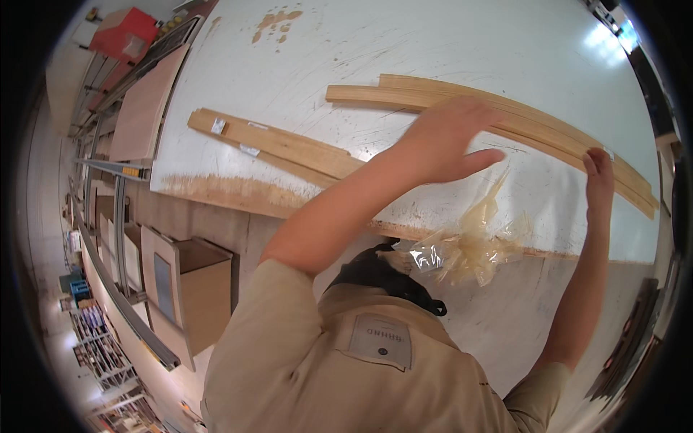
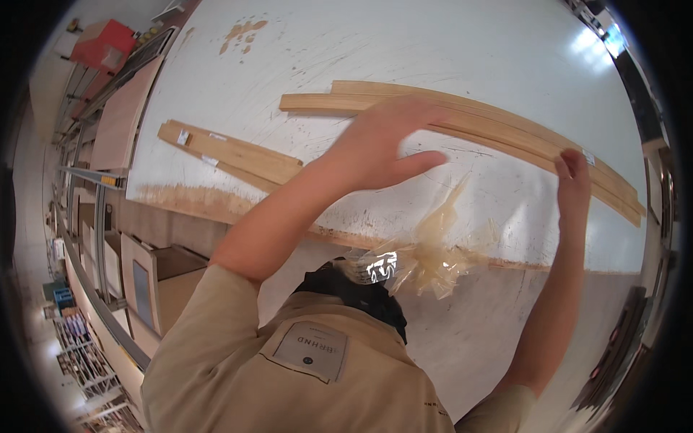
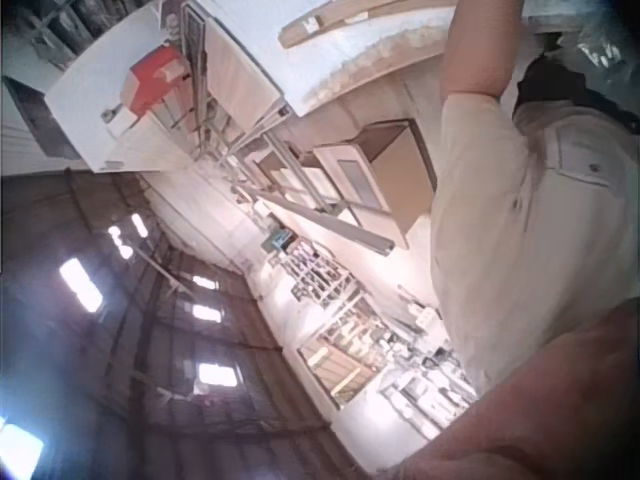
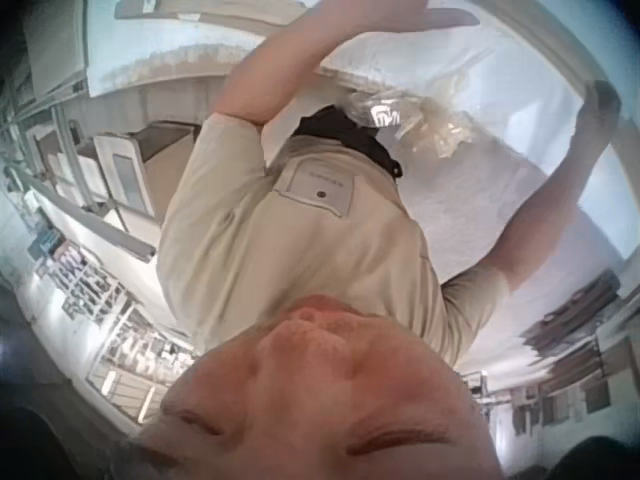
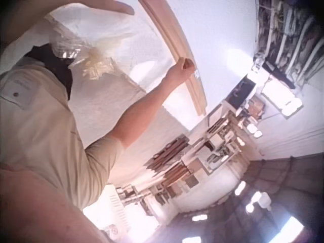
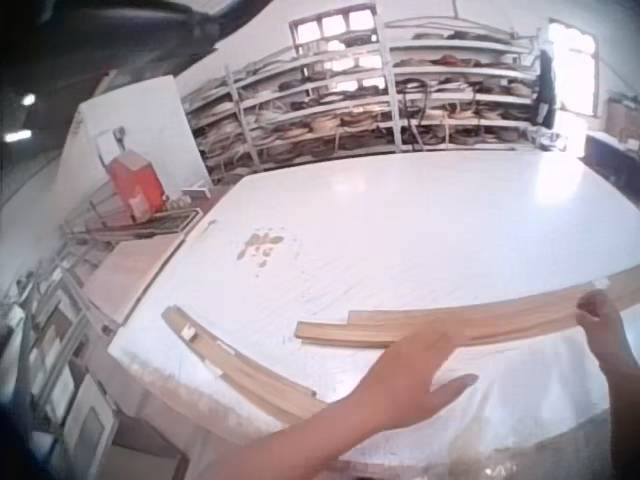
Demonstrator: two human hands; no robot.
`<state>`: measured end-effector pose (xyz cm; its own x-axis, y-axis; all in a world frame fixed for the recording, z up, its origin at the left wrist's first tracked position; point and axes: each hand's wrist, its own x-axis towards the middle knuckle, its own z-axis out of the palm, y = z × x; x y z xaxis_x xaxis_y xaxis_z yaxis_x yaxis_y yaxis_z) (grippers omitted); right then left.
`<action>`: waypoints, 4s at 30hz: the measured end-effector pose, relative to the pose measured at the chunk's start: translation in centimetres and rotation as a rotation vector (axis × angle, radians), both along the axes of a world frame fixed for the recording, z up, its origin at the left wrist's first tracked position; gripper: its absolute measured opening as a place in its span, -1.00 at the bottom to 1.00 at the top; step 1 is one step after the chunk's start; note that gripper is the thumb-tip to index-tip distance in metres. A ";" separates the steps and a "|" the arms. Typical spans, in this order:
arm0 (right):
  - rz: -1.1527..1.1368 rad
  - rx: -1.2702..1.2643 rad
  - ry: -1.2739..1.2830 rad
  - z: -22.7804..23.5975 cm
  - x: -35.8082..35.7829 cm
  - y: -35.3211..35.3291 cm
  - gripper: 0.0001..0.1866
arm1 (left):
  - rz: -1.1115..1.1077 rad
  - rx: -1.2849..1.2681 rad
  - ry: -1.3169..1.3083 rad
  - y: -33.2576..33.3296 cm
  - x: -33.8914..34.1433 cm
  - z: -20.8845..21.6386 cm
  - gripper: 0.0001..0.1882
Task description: The person removes plastic wrapping from several wooden planks on a workbench, inspects the surfaces, and stacks them. The person handles the planks one at a time, peeling off the film and placing the pieces together.
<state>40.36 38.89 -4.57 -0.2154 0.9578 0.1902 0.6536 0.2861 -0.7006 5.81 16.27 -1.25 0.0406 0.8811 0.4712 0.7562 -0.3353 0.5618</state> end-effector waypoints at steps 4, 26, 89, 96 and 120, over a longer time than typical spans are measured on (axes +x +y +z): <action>0.535 0.084 -0.055 4.4 -15.7 -12.4 -0.55 | 0.428 0.102 -0.517 -15.9 -2.4 -0.1 -0.92; 0.981 0.132 -0.630 -0.6 -44.6 -30.5 -0.26 | 0.761 0.057 -0.298 -35.4 -8.9 -5.5 -0.92; 1.136 -0.636 -0.635 6.6 26.8 9.7 0.02 | 0.604 -0.198 -2.108 14.6 57.0 -7.4 -0.35; 1.028 -0.628 -0.501 4.9 36.0 7.3 0.10 | 0.679 -0.283 -2.007 15.1 61.8 -5.4 -0.34; 0.724 -0.759 0.253 4.0 61.8 0.5 0.27 | 0.117 -0.426 -1.856 13.4 78.4 -2.3 -0.32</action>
